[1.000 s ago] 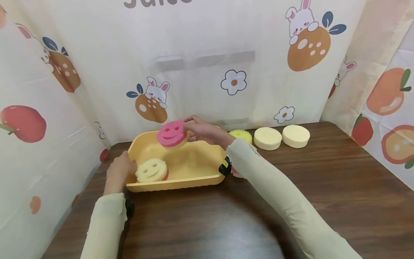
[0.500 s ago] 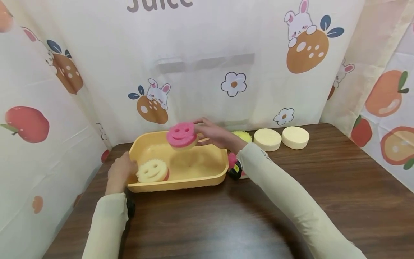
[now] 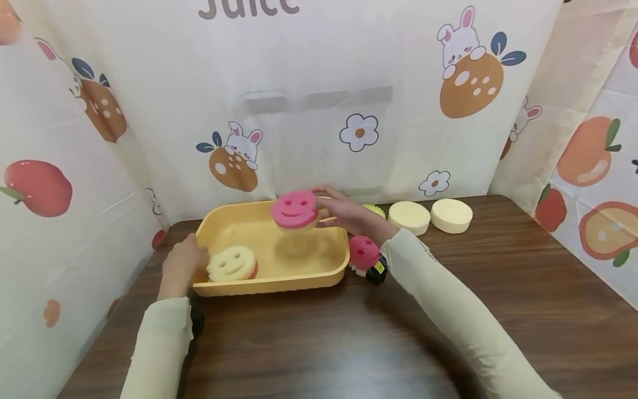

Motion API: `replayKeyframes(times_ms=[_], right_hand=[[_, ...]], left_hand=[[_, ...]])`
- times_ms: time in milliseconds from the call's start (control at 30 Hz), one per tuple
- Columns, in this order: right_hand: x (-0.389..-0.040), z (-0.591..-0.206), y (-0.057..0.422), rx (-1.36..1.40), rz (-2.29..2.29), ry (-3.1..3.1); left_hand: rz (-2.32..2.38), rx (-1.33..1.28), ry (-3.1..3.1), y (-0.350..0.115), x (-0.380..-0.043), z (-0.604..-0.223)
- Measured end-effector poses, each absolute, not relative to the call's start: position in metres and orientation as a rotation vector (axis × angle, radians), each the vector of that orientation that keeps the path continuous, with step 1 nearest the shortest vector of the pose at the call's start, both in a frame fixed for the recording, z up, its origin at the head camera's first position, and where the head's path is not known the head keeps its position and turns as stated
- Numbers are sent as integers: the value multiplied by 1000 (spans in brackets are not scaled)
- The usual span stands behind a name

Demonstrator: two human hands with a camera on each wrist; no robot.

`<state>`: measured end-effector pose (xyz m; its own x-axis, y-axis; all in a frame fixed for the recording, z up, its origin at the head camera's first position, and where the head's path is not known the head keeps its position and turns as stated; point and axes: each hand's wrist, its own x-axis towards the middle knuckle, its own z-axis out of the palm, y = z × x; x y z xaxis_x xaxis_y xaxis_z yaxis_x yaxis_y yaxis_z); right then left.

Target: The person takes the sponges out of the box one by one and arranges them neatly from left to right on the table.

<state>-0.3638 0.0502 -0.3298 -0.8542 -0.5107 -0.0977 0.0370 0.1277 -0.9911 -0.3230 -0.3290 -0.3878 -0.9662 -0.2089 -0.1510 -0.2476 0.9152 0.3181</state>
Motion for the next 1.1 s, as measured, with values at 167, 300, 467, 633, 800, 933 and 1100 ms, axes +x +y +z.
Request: replayKeyframes(times_ms=[167, 300, 467, 633, 800, 933, 1100], right_hand=[[-361, -332, 61, -430, -1786, 1990], [-358, -332, 71, -438, -1781, 1995], [-353, -333, 82, -429, -1784, 1994], [-345, -333, 92, -451, -1799, 1992], [-338, -335, 101, -441, -1823, 1976], [-331, -335, 108, -424, -1829, 1978], [-323, -334, 114, -427, -1839, 1971]], left_hand=[[540, -338, 2958, -329, -320, -386], [536, -331, 2959, -327, -319, -384], [527, -321, 2967, -326, -318, -383], [521, -309, 2984, -326, -317, -383], [513, -306, 2980, -326, -318, -382], [511, -317, 2970, -324, -316, -381], [519, -319, 2967, -323, -313, -379]])
